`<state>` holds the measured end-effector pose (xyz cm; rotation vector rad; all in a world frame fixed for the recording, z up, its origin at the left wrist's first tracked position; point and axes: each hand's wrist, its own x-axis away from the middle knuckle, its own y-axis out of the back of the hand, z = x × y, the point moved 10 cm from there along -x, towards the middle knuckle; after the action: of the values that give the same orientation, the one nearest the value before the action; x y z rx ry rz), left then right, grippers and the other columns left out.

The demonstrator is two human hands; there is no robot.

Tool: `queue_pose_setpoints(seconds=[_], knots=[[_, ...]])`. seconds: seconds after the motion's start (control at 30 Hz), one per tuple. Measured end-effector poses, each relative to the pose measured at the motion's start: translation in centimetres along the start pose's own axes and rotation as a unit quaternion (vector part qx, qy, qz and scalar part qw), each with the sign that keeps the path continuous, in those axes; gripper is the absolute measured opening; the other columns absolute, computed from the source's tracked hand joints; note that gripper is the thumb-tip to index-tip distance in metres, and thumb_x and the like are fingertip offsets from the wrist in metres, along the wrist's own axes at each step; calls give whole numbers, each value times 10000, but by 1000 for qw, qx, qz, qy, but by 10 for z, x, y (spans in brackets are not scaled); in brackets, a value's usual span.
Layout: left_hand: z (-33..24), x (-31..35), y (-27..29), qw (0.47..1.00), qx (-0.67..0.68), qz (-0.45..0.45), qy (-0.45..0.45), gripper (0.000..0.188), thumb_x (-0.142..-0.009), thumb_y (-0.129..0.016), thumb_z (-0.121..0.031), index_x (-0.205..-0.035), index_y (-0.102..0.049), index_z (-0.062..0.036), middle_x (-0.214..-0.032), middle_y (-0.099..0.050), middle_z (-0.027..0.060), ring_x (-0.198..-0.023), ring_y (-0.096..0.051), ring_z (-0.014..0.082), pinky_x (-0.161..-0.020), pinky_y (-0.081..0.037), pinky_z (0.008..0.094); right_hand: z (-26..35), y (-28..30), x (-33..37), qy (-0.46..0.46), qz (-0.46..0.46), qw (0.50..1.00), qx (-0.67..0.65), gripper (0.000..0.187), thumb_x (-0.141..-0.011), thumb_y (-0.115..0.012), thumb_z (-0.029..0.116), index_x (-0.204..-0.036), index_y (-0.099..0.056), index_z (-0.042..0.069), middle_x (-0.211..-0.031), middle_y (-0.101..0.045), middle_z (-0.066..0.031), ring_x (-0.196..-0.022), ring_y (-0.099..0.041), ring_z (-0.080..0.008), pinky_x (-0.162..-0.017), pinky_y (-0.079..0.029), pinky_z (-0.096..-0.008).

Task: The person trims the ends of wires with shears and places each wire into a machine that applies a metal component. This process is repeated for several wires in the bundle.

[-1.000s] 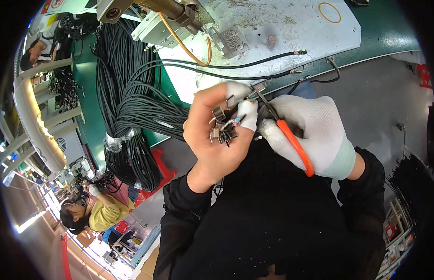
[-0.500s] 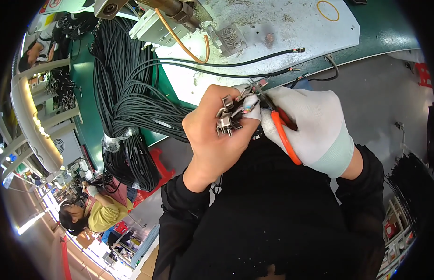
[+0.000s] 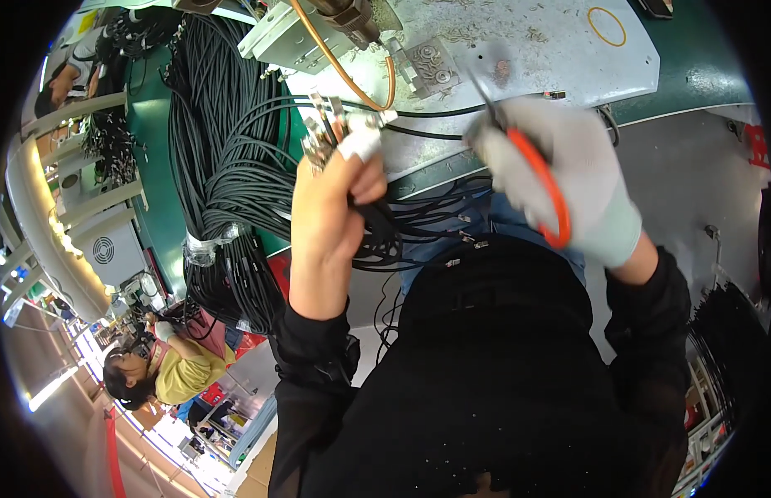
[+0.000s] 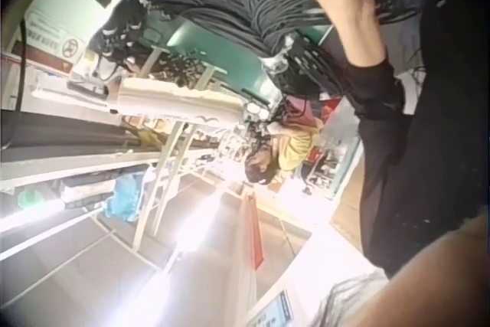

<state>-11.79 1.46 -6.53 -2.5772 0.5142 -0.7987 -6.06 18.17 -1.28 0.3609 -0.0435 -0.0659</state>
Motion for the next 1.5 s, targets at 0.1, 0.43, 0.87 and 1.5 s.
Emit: queue_pose_setpoints(seconds=[0.1,0.43,0.87,1.5], knots=[[-15,-22,-13,998,23,43,-33,106,-841,-590,-37,-929,-532,-38,-667,-426,-40,-537,-336,42,-483,-275,189,-7,9,-27,-24,0,1000,21,233,-863,-563,227,-771,-586,13,-543,-540,-48,-441,-515,-108,-438,-406,-224],[-28,-61,-18,983,-172,41,-42,49,-839,-596,-30,-872,-559,-25,-622,-488,-9,-471,-375,54,-417,-280,200,-18,-10,-80,-198,140,949,-199,255,-852,-611,198,-701,-561,-1,-526,-491,-112,-481,-509,-204,-457,-376,-334],[-52,-60,-30,916,-384,33,-115,200,-732,-666,9,-918,-594,-7,-756,-602,34,-612,-551,81,-534,-453,215,-12,-12,-90,7,110,987,-115,269,-865,-593,234,-748,-568,-6,-516,-533,-51,-396,-524,-119,-387,-420,-229],[-45,-60,-29,902,-420,73,-66,174,-807,-647,-121,-911,-601,11,-789,-637,65,-641,-573,107,-618,-469,227,-17,-14,-89,-62,119,982,-135,204,-848,-574,179,-784,-566,-14,-521,-536,-57,-393,-513,-108,-380,-412,-232]])
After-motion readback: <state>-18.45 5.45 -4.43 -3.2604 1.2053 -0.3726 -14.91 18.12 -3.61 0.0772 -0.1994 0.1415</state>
